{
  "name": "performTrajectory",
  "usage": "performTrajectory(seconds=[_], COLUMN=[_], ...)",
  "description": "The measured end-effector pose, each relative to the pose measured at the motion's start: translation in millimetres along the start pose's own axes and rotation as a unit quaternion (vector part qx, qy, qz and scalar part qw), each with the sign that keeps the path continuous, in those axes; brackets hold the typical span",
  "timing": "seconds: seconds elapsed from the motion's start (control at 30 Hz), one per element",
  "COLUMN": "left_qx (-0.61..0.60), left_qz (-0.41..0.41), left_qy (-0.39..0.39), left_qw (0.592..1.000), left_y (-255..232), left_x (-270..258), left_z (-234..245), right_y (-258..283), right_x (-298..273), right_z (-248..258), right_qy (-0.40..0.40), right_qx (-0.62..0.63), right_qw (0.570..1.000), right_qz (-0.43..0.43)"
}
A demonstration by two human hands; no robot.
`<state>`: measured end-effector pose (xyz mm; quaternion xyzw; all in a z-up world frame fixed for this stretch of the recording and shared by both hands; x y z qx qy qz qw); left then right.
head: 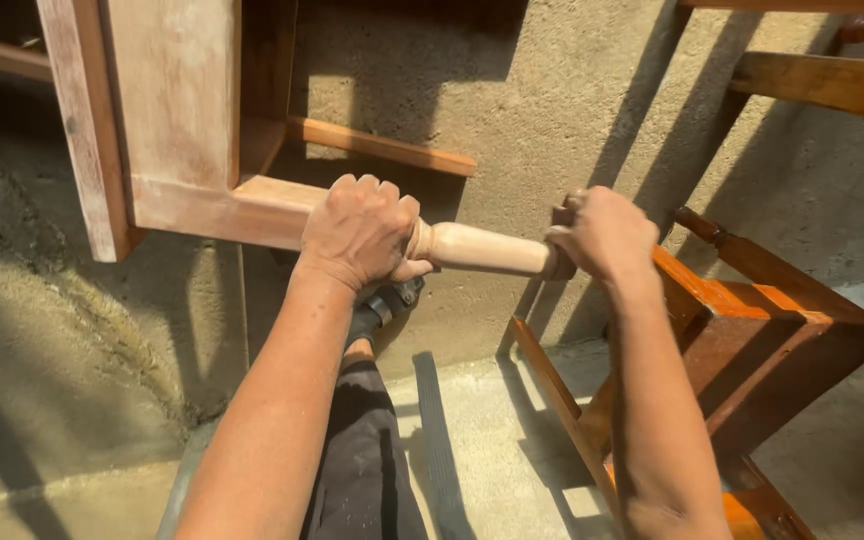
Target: The person is sanding the legs of a wooden chair using sandpaper to smooth the surface.
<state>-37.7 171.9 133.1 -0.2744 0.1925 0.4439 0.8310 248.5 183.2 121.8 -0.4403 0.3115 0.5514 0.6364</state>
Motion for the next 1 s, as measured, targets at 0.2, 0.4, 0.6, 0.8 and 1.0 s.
performTrajectory(seconds=[0.2,0.4,0.6,0.8,1.0], left_qx=[-0.005,-0.013,0.009,0.01,-0.007], left_qz=[-0.007,0.006,0.001,-0.006,-0.001], left_qy=[-0.042,0.003,-0.008,-0.006,0.005], left_qw=[0.999,1.0,1.0,1.0,1.0], left_y=[-1,7,4,-4,1], left_x=[-1,-2,2,-4,-4], left_z=[0,7,4,5,2], right_y=[-5,7,-9,-9,-26], right_x=[62,16,-1,22,-63], right_z=[-34,3,-6,-34,-4], right_qy=[0.098,0.086,0.018,0.059,-0.003], right_qx=[-0.028,0.145,0.106,0.229,0.282], right_qw=[0.995,0.986,0.994,0.971,0.959], right_qz=[-0.023,0.001,-0.009,-0.038,-0.033])
Point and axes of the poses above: each hand's wrist, its own x-axis towards the middle knuckle, its own z-axis out of the back of the hand, y = z × x, the point moved 3 cm from there along x, towards the middle knuckle, and after that the axes turned 10 degrees about y, right-handed, at the moved point
